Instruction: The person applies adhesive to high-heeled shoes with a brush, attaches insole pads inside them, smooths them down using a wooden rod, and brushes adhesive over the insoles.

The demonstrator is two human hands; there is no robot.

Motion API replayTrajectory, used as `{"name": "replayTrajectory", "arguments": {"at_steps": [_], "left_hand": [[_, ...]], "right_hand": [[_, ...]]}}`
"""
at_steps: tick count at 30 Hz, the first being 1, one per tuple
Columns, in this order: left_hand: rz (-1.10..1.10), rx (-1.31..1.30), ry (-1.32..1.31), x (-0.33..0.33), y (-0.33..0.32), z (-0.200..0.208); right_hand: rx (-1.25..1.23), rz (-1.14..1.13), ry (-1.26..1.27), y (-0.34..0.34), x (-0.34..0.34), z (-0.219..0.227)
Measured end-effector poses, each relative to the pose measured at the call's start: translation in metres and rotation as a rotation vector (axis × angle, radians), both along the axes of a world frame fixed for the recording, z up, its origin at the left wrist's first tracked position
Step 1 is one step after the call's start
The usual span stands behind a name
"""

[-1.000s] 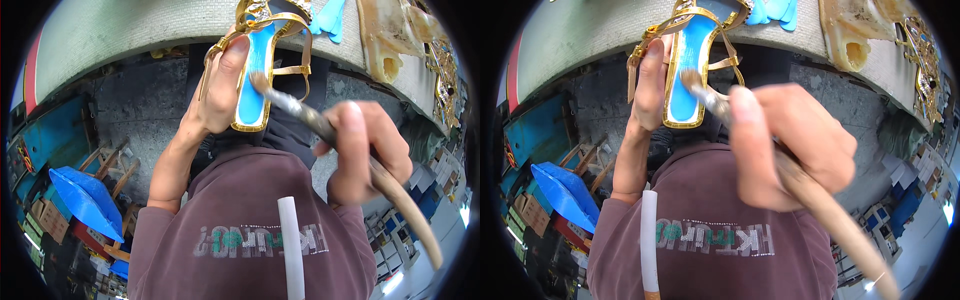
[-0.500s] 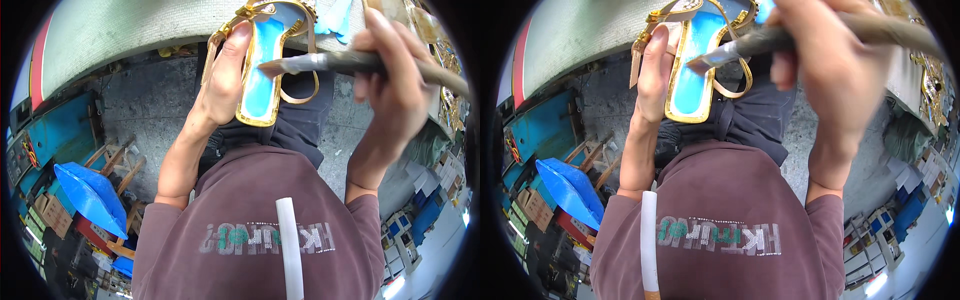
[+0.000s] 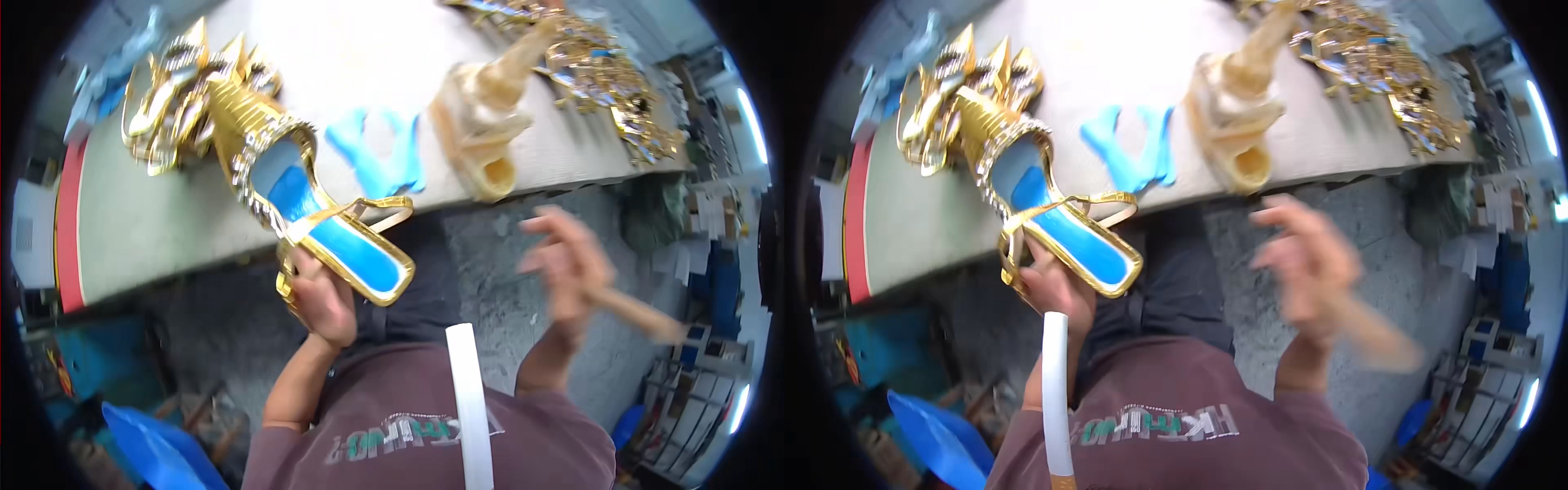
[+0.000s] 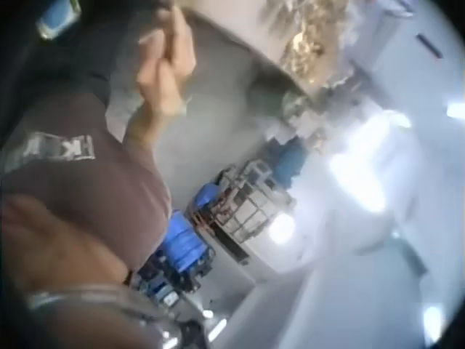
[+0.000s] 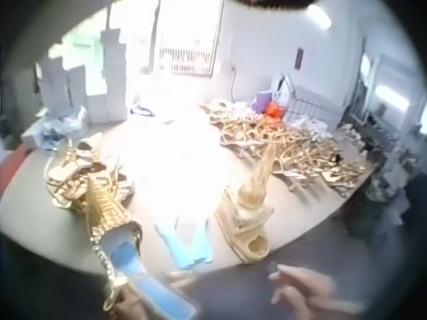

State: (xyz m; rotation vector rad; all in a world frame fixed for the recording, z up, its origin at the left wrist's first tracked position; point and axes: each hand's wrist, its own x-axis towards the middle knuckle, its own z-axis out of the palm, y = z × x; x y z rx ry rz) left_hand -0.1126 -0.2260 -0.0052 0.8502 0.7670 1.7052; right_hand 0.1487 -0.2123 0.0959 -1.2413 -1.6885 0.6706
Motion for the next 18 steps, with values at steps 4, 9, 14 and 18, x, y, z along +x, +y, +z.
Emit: {"name": "replayTrajectory", "arguments": {"at_steps": [4,9,14,18], "left_hand": [[-0.267,0.234,0.157,0.093,0.029,0.029],[-0.103,0.659,0.741,0.162,0.083,0.125],[-0.063,0.636,0.745,0.111,0.078,0.083],[-0.024,0.345,0.800,0.047,0.042,0.020]], "right_hand": [[0.098,-0.083,-0.184,-0.021,-0.045,0.022],[0.167,-0.350,0.316,0.013,0.048,0.071],[0.193,-0.444,-0.185,0.142,0.140,0.067],[-0.051,-0.434,-0.211,0.246,0.150,-0.008]]}}
